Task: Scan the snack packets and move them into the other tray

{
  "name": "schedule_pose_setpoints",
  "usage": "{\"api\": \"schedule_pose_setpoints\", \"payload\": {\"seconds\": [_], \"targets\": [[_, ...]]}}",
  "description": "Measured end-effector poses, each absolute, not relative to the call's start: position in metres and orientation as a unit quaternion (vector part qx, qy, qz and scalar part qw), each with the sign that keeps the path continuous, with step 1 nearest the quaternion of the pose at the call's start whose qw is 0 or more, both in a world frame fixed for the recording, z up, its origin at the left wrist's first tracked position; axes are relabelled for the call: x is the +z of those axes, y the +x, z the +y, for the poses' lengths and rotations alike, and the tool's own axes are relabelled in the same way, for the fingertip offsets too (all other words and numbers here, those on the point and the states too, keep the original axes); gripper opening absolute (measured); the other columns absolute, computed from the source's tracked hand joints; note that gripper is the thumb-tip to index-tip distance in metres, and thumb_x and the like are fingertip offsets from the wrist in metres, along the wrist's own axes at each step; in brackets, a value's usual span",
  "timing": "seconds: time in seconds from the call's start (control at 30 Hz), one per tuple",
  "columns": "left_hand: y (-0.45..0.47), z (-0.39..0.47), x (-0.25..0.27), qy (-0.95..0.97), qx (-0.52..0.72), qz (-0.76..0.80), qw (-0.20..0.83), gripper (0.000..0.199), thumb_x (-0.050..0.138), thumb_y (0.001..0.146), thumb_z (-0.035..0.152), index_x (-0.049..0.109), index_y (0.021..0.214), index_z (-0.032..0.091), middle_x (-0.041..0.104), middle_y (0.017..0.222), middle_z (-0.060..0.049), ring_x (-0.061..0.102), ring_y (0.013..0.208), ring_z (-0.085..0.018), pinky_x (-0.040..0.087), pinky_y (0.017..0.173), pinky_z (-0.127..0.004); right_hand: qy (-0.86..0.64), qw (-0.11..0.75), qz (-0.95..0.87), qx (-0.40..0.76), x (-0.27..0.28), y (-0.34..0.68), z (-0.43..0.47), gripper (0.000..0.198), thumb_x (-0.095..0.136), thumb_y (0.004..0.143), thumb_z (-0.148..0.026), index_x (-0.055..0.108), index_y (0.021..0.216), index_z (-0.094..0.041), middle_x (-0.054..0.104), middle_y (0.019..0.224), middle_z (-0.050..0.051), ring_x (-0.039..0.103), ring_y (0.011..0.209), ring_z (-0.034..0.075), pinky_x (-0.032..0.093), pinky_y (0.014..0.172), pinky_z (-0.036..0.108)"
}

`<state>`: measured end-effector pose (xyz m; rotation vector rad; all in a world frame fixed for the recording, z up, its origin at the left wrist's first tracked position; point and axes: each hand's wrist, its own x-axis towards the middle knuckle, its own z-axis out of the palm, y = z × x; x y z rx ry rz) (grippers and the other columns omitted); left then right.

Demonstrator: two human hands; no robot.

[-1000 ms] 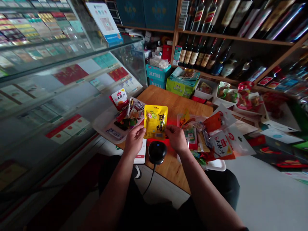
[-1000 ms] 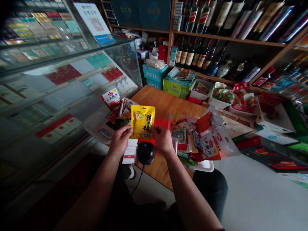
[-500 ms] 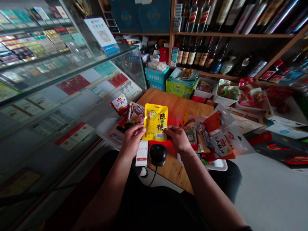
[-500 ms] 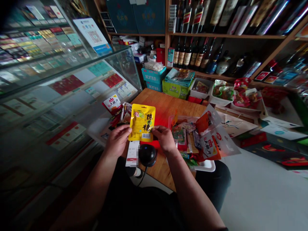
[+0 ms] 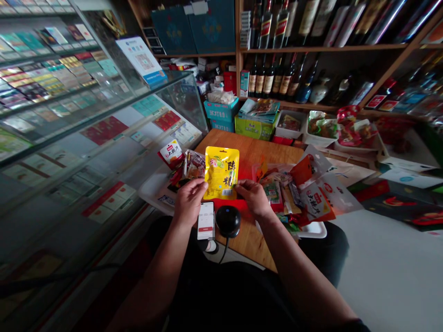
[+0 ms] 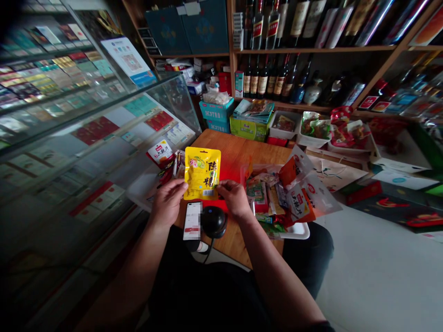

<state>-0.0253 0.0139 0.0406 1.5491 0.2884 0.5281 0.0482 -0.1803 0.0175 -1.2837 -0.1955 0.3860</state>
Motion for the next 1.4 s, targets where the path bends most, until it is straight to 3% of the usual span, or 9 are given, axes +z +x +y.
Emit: {"api": "schedule_pose_setpoints", "payload": {"seconds": [0.2,0.43,0.57,0.77,0.9,1.1,1.3,1.4], "targets": [[-0.026,0.026,0.022,0.794,0.199,0.083,0.569,0.031,0.07,0.085,0.042,0.072,0.101,0.016,0.074,0.09,-0.006,0.07,0.082,-0.019,0.054,0.073,-0.026,-0.694,0.7,-0.131,0.103,-0.001,0.05,-0.179,0.026,0.066,0.079,-0.035,0.072,0.094,-0.015,0.07,0.079,0.002,0.058,0.065,0.012,0.044,0.06,0.023],[-0.029,0.03,-0.005,0.82,0.201,0.106,0.525,0.028,0.068,0.085,0.041,0.072,0.097,0.016,0.075,0.087,-0.006,0.07,0.077,-0.02,0.054,0.071,-0.027,-0.783,0.604,-0.141,0.048,-0.02,0.048,-0.179,0.024,0.061,0.083,-0.033,0.076,0.091,-0.016,0.075,0.084,0.004,0.064,0.074,0.016,0.046,0.067,0.025],[-0.027,0.03,-0.008,0.829,0.184,0.106,0.518,0.025,0.066,0.086,0.04,0.072,0.095,0.017,0.075,0.086,-0.006,0.071,0.077,-0.02,0.054,0.07,-0.027,-0.787,0.599,-0.142,0.039,-0.026,0.05,-0.18,0.023,0.061,0.084,-0.032,0.077,0.092,-0.018,0.077,0.088,0.005,0.068,0.081,0.018,0.048,0.073,0.025],[-0.019,0.031,-0.011,0.867,0.184,0.081,0.457,0.025,0.061,0.089,0.039,0.073,0.093,0.018,0.073,0.082,-0.004,0.067,0.074,-0.018,0.05,0.068,-0.025,-0.826,0.54,-0.162,0.023,-0.034,0.055,-0.182,0.022,0.057,0.083,-0.024,0.078,0.088,-0.018,0.076,0.084,0.003,0.066,0.075,0.017,0.045,0.066,0.023],[-0.018,0.035,-0.016,0.875,0.167,0.088,0.445,0.025,0.061,0.089,0.04,0.073,0.093,0.018,0.074,0.083,-0.004,0.067,0.074,-0.018,0.049,0.068,-0.025,-0.824,0.545,-0.151,0.039,-0.042,0.056,-0.179,0.024,0.057,0.084,-0.023,0.078,0.092,-0.018,0.077,0.088,0.004,0.068,0.077,0.017,0.047,0.067,0.023],[-0.019,0.045,-0.028,0.864,0.162,0.104,0.465,0.028,0.061,0.088,0.042,0.073,0.093,0.018,0.075,0.084,-0.005,0.068,0.076,-0.02,0.05,0.068,-0.027,-0.834,0.535,-0.13,0.044,-0.047,0.056,-0.174,0.025,0.058,0.084,-0.022,0.078,0.099,-0.017,0.078,0.094,0.007,0.07,0.082,0.018,0.05,0.073,0.025],[-0.02,0.049,-0.033,0.869,0.163,0.099,0.457,0.028,0.062,0.088,0.043,0.075,0.095,0.019,0.074,0.083,-0.005,0.067,0.074,-0.02,0.05,0.069,-0.028,-0.842,0.513,-0.155,0.058,-0.04,0.052,-0.171,0.021,0.057,0.084,-0.021,0.078,0.087,-0.02,0.076,0.082,0.003,0.068,0.077,0.018,0.048,0.069,0.024],[-0.021,0.046,-0.025,0.867,0.155,0.093,0.464,0.027,0.063,0.087,0.043,0.074,0.092,0.019,0.073,0.079,-0.004,0.066,0.071,-0.019,0.048,0.065,-0.026,-0.858,0.495,-0.135,0.039,-0.034,0.051,-0.17,0.021,0.058,0.084,-0.021,0.078,0.09,-0.021,0.077,0.087,0.004,0.068,0.079,0.018,0.049,0.072,0.024]]}}
